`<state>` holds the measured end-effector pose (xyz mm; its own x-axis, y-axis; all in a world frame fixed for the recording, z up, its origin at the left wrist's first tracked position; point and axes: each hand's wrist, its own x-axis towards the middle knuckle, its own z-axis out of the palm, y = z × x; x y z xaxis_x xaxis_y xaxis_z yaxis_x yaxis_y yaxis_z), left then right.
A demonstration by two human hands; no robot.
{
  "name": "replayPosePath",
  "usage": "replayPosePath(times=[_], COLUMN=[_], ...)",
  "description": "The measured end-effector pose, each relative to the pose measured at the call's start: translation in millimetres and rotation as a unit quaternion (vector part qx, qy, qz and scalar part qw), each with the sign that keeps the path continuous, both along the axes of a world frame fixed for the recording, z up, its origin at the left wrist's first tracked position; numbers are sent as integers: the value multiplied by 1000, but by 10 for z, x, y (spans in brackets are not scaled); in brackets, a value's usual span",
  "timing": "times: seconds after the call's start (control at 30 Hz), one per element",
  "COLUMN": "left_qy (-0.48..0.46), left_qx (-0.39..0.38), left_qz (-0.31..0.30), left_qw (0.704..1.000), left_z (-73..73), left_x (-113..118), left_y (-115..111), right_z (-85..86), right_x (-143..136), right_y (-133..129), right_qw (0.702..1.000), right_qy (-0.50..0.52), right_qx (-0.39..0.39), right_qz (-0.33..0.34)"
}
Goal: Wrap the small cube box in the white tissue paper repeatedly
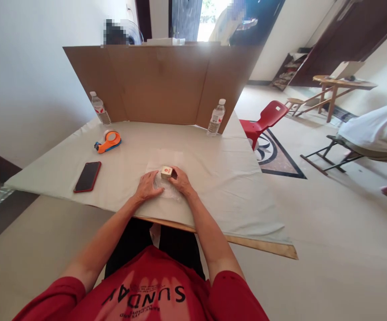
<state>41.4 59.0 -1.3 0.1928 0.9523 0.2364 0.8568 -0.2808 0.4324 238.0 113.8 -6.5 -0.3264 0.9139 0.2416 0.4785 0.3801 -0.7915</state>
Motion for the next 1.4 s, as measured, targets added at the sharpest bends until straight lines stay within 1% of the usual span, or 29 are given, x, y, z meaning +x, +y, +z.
replayPosePath(times=[0.2, 0.3, 0.43, 0.57, 0.7, 0.77, 0.87, 0.97, 1.07, 1.13, 1.23, 1.27, 1.33, 1.4], left_qy=[9, 10, 3, -8, 55, 75, 79, 66, 19, -22, -81, -99, -125, -143], left_qx=[8, 10, -1, 6, -3, -10, -6, 3, 20, 33, 36, 23, -25, -57], left_qz=[-7, -2, -8, -24, -83, -93, -97, -101, -97, -81, -45, -30, -9, 1], left_qw=[1000, 1000, 1000, 1000, 995, 993, 992, 993, 995, 996, 995, 994, 992, 988], left_z=[-13, -43, -52, 35, 180, 223, 222, 190, 203, 249, 343, 372, 420, 456], left_x=[-4, 0, -39, -187, -300, -295, -241, -189, -162, -147, -111, -97, -71, -53], left_y=[-5, 3, -19, -180, -408, -473, -481, -431, -366, -314, -213, -174, -92, -6], right_z=[90, 67, 4, -13, -12, -19, -40, -34, 69, 202, 423, 478, 535, 532], right_x=[39, 30, 5, 26, 66, 75, 75, 92, 172, 256, 372, 395, 412, 394], right_y=[127, 139, 76, 29, 14, 10, 0, -28, -92, -161, -291, -332, -390, -391], right_qw=[999, 999, 998, 997, 997, 997, 997, 997, 997, 996, 993, 991, 989, 991], right_qy=[-21, -49, -69, -72, -73, -75, -79, -77, -70, -62, -60, -63, -86, -107], right_qx=[-14, -10, -5, -3, -2, -5, -9, -10, -20, -23, -19, -21, -21, -10], right_qz=[37, 20, 6, 16, 24, 24, 25, 27, 37, 53, 98, 115, 117, 80])
